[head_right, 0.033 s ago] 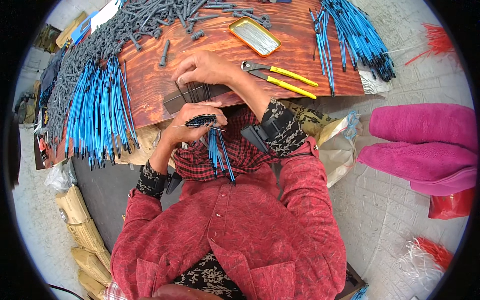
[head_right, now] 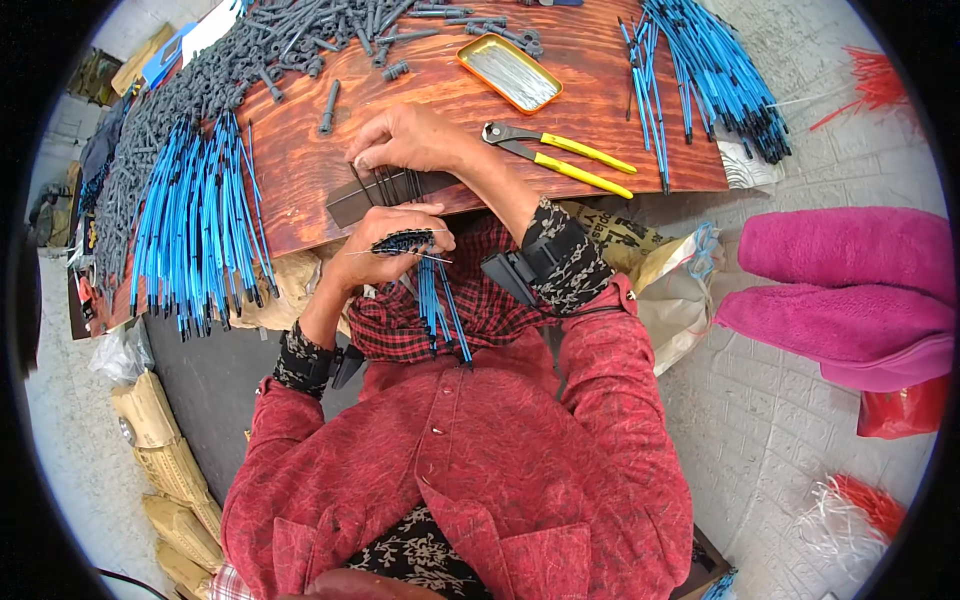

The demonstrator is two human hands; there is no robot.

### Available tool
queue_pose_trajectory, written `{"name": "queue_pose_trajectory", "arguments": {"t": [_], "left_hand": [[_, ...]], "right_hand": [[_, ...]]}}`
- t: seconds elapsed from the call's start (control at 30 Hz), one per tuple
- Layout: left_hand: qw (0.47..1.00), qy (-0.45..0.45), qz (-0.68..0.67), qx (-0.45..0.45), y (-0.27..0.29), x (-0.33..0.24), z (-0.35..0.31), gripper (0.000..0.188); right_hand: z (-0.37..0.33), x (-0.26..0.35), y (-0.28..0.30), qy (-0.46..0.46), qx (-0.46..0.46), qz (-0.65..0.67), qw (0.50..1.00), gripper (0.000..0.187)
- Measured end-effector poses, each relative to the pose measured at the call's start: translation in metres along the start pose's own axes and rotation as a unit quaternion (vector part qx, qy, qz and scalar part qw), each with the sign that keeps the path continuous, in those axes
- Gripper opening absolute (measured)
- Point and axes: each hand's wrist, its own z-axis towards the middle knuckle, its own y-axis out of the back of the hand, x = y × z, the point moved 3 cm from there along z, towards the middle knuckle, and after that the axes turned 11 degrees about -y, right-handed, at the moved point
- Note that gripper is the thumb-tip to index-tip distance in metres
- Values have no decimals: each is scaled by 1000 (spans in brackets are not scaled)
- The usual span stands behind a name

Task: Wrapping bundles of blue wires with black tape and trimming them using pliers.

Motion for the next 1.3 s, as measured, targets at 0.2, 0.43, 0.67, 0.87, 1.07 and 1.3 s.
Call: {"name": "queue_pose_trajectory", "arguments": {"t": [0.2, 0.43, 0.67, 0.87, 1.07, 1.3], "left_hand": [[999, 16, -7, -27, 1, -2, 2, 25], [999, 12, 6, -29, 2, 3, 0, 16], [1000, 16, 0, -15, 1, 1, 2, 13], [1000, 17, 5, -17, 1, 3, -1, 14], [999, 27, 8, -18, 3, 3, -1, 19], [999, 30, -8, -31, 3, 1, 0, 21]], "right_hand": [[-3, -1, -1, 52, 0, -46, 998, 34], [-7, -2, 7, 8, 92, 10, 996, 55], [-9, -8, 12, -1, 132, 242, 961, 72], [-12, 1, 10, 55, 136, 103, 984, 73], [-15, -1, 11, 24, 116, 106, 987, 70], [-3, -6, 5, 9, 28, 82, 996, 63]]}}
